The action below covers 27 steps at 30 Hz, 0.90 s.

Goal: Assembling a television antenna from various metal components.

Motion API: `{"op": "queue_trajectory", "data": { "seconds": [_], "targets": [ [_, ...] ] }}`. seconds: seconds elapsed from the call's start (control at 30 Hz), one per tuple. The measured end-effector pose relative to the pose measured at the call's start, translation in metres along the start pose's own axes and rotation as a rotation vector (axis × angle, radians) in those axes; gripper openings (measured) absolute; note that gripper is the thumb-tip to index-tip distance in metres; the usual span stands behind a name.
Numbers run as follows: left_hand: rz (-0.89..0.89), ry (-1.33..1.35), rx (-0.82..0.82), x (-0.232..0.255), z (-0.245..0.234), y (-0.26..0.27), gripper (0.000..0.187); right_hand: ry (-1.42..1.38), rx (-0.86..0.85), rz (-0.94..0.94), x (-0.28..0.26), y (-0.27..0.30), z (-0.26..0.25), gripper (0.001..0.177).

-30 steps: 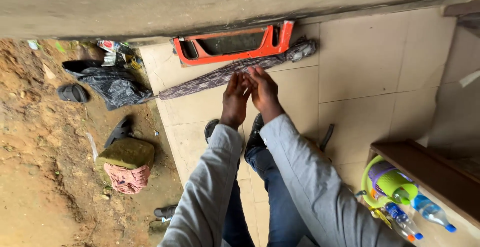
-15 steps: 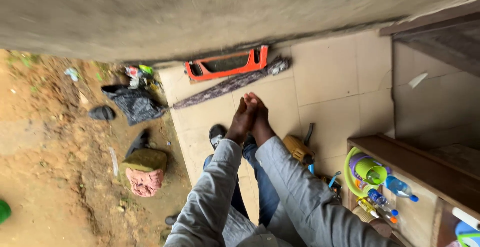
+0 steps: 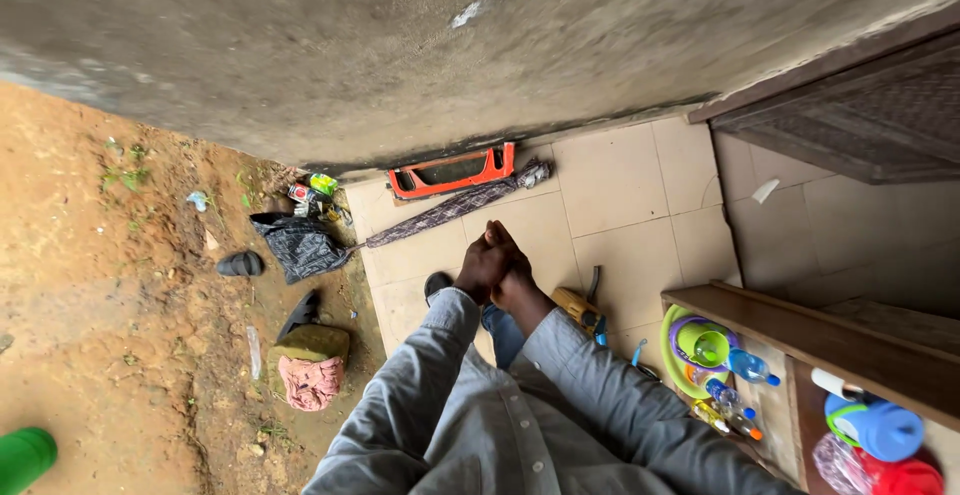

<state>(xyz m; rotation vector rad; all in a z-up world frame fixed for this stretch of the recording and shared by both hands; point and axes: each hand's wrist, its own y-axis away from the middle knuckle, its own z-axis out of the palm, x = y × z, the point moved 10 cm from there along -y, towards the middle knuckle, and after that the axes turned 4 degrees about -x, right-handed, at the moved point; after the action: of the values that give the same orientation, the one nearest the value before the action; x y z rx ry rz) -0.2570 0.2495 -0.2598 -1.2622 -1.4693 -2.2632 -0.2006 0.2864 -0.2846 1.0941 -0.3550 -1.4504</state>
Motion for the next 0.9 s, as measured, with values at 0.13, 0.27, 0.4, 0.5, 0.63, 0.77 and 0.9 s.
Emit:
{"op": "queue_trajectory", "data": {
  "seconds": [0.13, 0.27, 0.4, 0.5, 0.63, 0.77, 0.9],
  "targets": [
    [-0.041, 0.161, -0.043, 0.012, 0.017, 0.039, 0.028, -0.025, -0.070, 0.041, -0.017, 0.056, 0.027, 0.045],
    [-0.014, 0.078, -0.025, 0.040, 0.023, 0.061, 0.029, -0.009, -0.106, 0.111, -0.010, 0.054, 0.010, 0.031],
    [-0.050, 0.102, -0.035, 0.048, 0.026, 0.068, 0.032, -0.026, -0.290, 0.060, -0.015, 0.037, 0.012, 0.031],
    [-0.068, 0.126, 0.000, 0.070, 0.030, 0.067, 0.033, 0.003, -0.242, 0.059, -0.036, 0.041, 0.031, 0.029],
    [0.038, 0.039, -0.018, 0.096, 0.044, 0.064, 0.032, -0.111, -0.462, -0.023, -0.053, 0.021, 0.037, 0.029],
    [0.186, -0.278, -0.017, 0.113, 0.054, 0.060, 0.031, -0.023, -0.356, -0.311, -0.101, 0.051, 0.050, 0.043],
    [0.185, -0.053, -0.125, 0.130, 0.064, 0.073, 0.034, -0.023, -0.353, -0.323, -0.109, 0.051, 0.044, 0.044]
  ]
}}
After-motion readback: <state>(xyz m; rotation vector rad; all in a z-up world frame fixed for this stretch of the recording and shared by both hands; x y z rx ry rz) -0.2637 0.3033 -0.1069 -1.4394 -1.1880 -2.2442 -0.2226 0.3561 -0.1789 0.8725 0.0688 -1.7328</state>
